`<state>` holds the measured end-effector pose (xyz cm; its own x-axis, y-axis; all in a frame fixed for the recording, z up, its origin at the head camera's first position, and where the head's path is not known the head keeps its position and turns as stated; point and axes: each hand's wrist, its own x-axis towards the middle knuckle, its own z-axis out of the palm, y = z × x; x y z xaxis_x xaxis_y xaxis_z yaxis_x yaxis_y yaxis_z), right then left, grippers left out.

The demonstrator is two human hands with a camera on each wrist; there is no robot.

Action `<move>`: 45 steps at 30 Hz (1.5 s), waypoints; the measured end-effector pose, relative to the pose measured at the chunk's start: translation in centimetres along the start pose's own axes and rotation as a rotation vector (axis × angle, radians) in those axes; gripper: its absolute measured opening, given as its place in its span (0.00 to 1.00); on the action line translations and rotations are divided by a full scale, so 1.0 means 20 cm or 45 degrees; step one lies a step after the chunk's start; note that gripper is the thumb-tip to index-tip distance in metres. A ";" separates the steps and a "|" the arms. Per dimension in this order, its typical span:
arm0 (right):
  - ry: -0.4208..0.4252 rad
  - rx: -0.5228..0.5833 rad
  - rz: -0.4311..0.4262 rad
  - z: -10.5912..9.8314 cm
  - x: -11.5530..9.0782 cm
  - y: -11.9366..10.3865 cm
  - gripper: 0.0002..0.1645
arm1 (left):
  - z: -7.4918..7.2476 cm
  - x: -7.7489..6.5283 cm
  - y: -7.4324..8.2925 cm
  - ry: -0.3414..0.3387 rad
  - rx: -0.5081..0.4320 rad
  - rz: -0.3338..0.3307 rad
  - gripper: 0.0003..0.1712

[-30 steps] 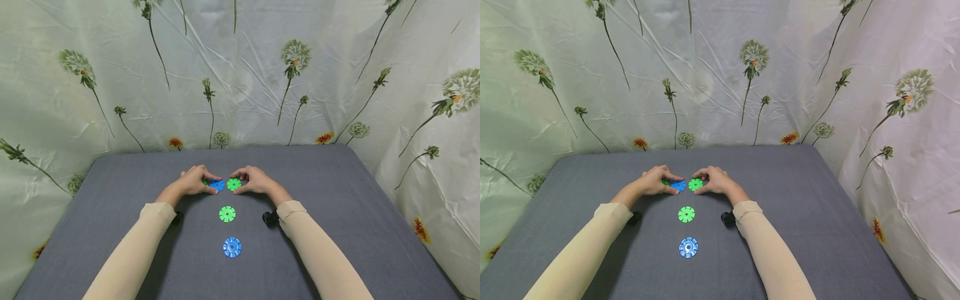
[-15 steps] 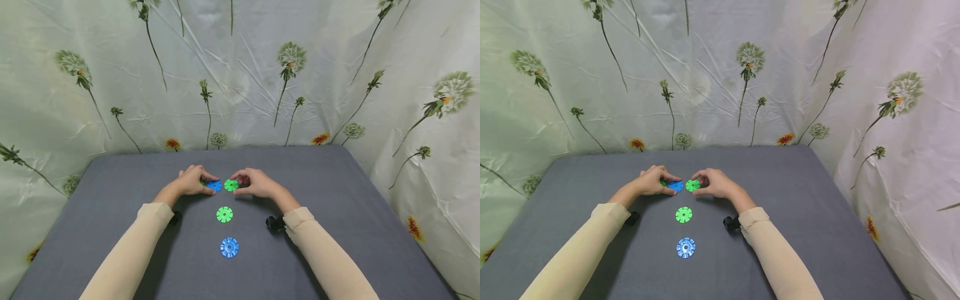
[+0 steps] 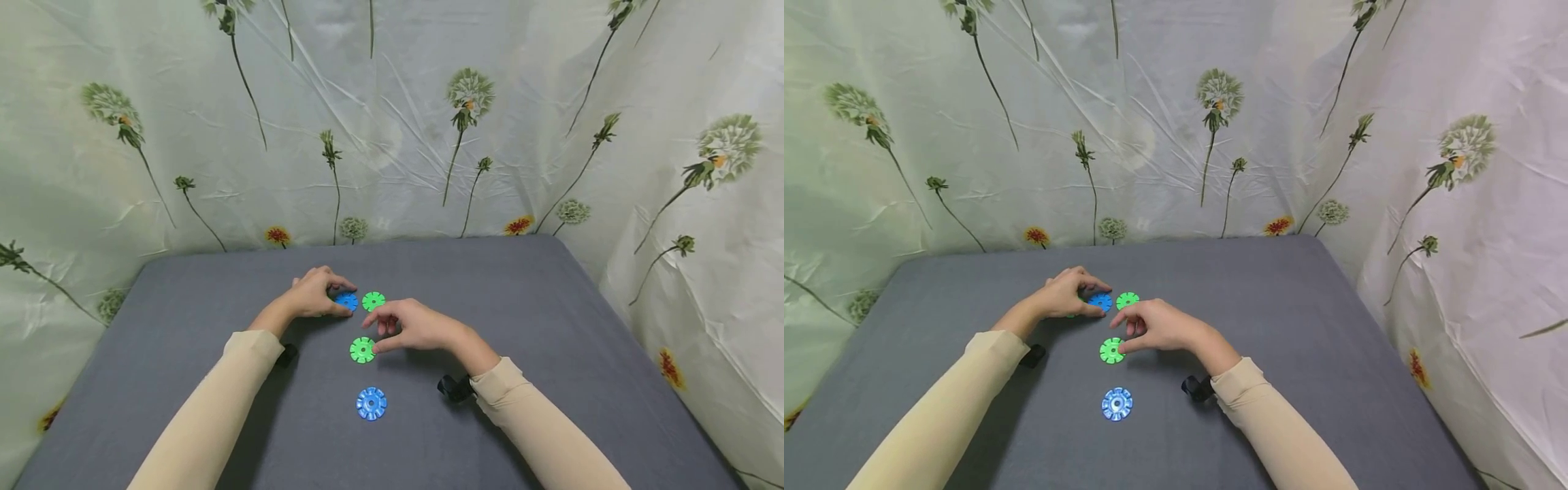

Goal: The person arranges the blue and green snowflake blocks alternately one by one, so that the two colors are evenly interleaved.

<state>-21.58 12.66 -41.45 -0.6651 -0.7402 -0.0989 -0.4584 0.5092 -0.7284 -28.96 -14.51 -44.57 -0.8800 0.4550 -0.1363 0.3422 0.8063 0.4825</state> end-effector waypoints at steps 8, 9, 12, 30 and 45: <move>-0.108 0.022 -0.068 0.10 -0.05 -0.01 0.23 | 0.02 0.03 0.03 -0.007 -0.059 0.021 0.33; -0.116 0.019 -0.072 0.11 -0.05 -0.01 0.23 | 0.03 0.04 0.04 -0.015 -0.067 0.027 0.34; -0.141 0.017 -0.076 0.15 -0.08 -0.01 0.23 | 0.04 0.05 0.06 -0.038 -0.076 0.034 0.35; -0.216 -0.019 -0.098 0.26 -0.12 0.02 0.27 | 0.06 0.10 0.12 -0.087 -0.058 0.004 0.36; -0.213 0.016 -0.092 0.26 -0.13 0.04 0.26 | 0.05 0.12 0.13 -0.105 -0.067 0.013 0.31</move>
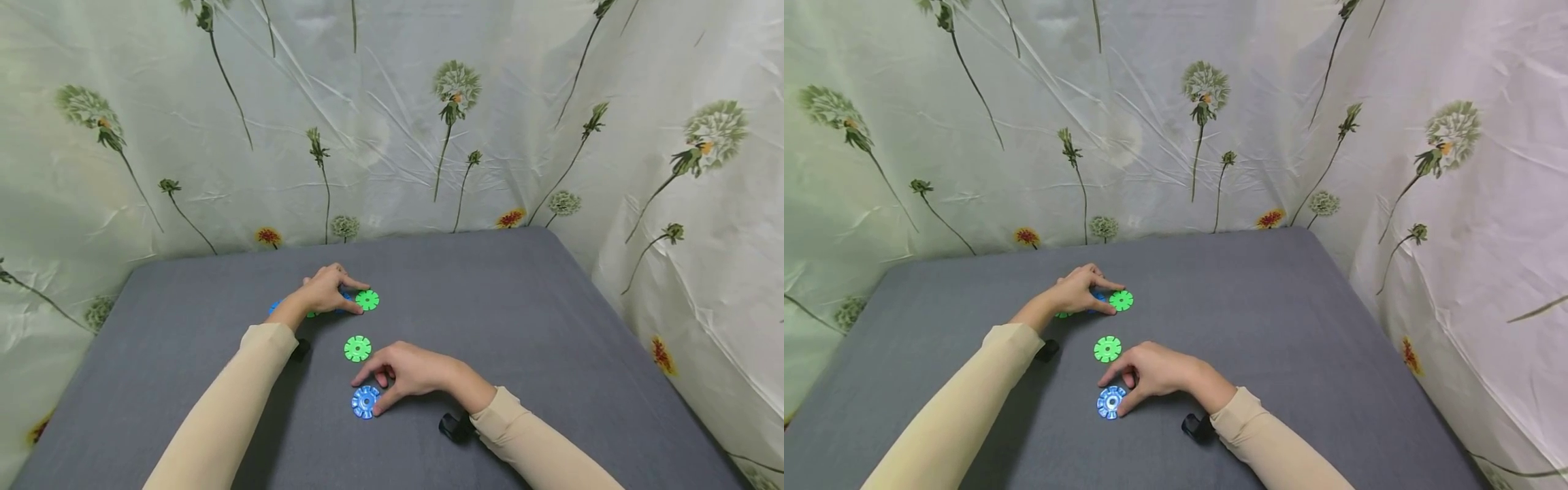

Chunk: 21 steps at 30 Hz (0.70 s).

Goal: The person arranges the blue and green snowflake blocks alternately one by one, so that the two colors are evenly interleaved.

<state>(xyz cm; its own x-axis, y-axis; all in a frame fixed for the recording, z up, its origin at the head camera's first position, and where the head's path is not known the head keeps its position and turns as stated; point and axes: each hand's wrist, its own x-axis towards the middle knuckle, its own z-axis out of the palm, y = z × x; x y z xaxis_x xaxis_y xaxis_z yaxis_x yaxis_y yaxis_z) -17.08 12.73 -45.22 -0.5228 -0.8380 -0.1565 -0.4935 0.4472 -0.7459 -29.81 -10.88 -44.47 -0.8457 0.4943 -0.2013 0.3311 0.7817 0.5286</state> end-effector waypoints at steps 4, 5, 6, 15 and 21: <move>-0.008 -0.008 0.012 0.00 0.00 0.00 0.26 | 0.00 0.00 0.00 0.004 0.002 -0.001 0.30; -0.008 -0.016 0.011 0.00 0.00 0.00 0.26 | 0.00 0.00 0.00 0.008 0.003 0.002 0.30; -0.005 -0.019 0.012 0.00 0.00 0.00 0.26 | 0.01 0.01 0.00 0.011 0.000 0.005 0.30; -0.011 -0.035 0.013 0.01 0.01 -0.01 0.23 | 0.01 0.01 0.00 0.016 -0.008 -0.010 0.30; 0.014 -0.065 0.020 0.01 0.01 -0.02 0.23 | 0.01 0.00 0.00 0.014 -0.019 -0.024 0.29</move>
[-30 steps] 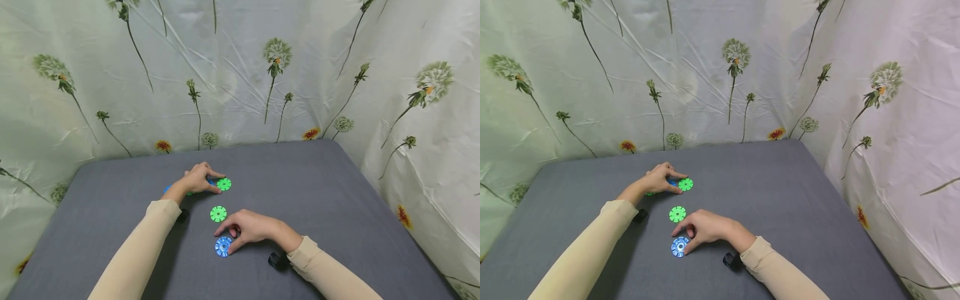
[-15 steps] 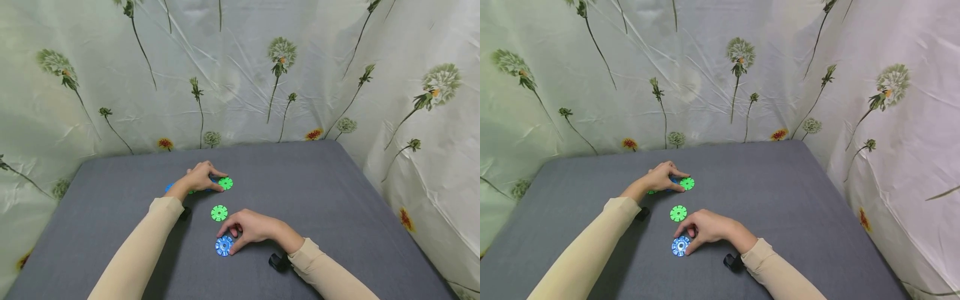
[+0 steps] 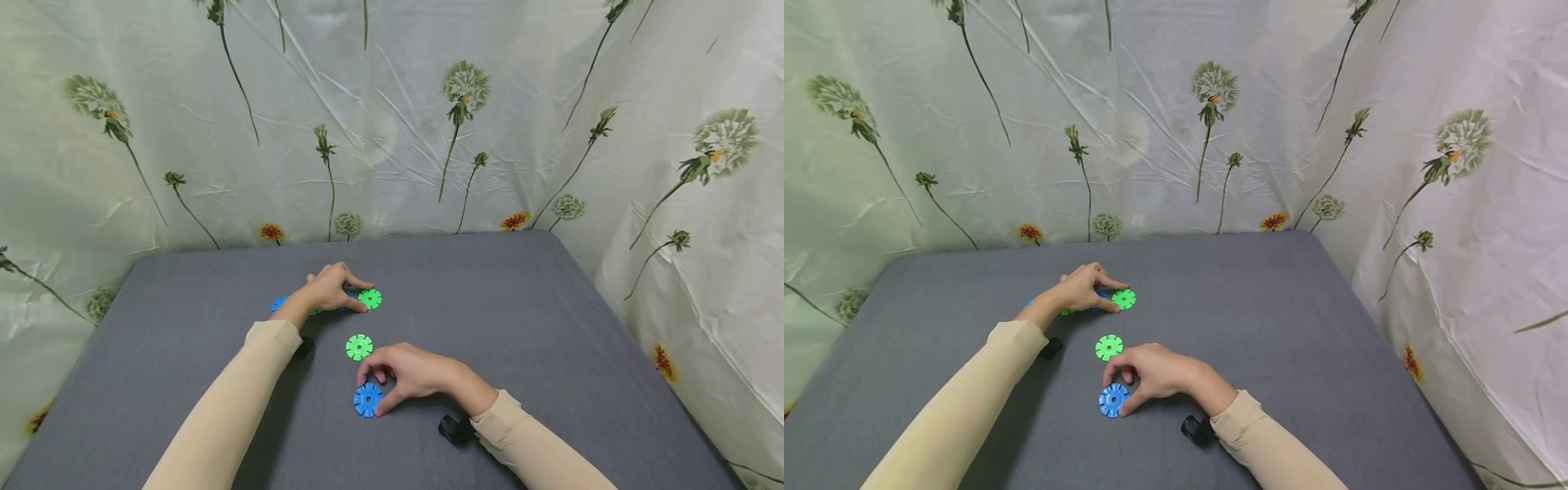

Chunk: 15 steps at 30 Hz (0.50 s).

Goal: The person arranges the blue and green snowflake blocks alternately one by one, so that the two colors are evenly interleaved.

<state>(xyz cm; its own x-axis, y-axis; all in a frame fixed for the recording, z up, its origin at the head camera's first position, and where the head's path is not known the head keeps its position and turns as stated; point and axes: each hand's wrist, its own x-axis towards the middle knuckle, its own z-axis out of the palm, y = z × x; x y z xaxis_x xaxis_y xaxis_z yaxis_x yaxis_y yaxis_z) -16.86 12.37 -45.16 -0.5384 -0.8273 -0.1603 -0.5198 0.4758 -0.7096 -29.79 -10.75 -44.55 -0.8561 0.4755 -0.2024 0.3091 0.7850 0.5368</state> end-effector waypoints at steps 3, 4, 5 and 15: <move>0.028 -0.030 -0.005 0.01 -0.01 0.00 0.24 | 0.00 0.00 0.00 0.000 0.005 -0.001 0.30; 0.034 -0.035 -0.005 0.01 -0.01 0.00 0.24 | 0.00 0.00 0.00 0.000 0.008 0.001 0.30; 0.038 -0.037 -0.005 0.01 -0.01 0.00 0.25 | 0.00 0.00 0.00 0.001 0.010 0.006 0.30; 0.022 0.017 -0.004 0.01 -0.02 -0.01 0.25 | 0.01 0.01 -0.01 0.010 0.008 0.007 0.29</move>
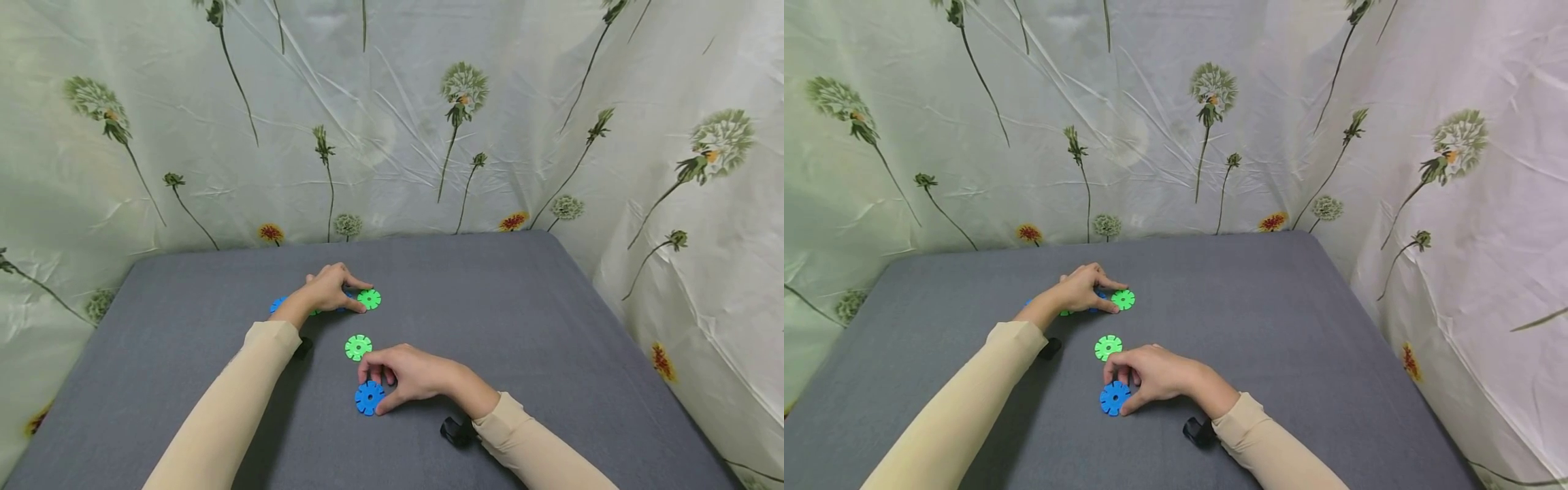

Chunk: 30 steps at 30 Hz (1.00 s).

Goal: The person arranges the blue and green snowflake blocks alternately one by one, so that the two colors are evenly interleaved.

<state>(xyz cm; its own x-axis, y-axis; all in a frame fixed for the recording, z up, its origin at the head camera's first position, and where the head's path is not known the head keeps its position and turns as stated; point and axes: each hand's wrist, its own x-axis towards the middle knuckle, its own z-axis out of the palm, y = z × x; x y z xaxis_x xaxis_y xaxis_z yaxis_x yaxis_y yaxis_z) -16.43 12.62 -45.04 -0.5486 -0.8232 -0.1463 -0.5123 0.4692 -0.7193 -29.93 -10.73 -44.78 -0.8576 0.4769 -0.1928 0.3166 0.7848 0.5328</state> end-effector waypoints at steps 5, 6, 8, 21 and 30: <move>-0.014 0.016 -0.024 0.00 0.00 0.01 0.28 | 0.00 0.00 0.00 -0.009 -0.005 -0.014 0.29; -0.017 0.012 -0.028 -0.01 0.00 0.01 0.28 | 0.00 0.00 0.00 -0.011 -0.005 -0.013 0.29; -0.025 -0.005 -0.037 -0.01 0.00 0.01 0.30 | 0.00 0.00 0.00 -0.013 -0.003 -0.012 0.29; -0.026 -0.092 -0.038 0.00 0.01 0.01 0.32 | 0.00 0.00 0.00 -0.001 0.013 0.011 0.29; 0.038 -0.082 -0.101 0.01 0.00 0.02 0.29 | 0.00 0.00 0.00 0.001 0.016 0.011 0.29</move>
<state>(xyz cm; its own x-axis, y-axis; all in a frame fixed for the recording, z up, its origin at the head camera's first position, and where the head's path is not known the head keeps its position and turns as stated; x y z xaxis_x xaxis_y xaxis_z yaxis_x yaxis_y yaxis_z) -16.45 12.75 -45.46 -0.5234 -0.8492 -0.0700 -0.5958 0.4235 -0.6823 -30.03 -10.73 -44.79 -0.8549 0.4836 -0.1878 0.3292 0.7854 0.5242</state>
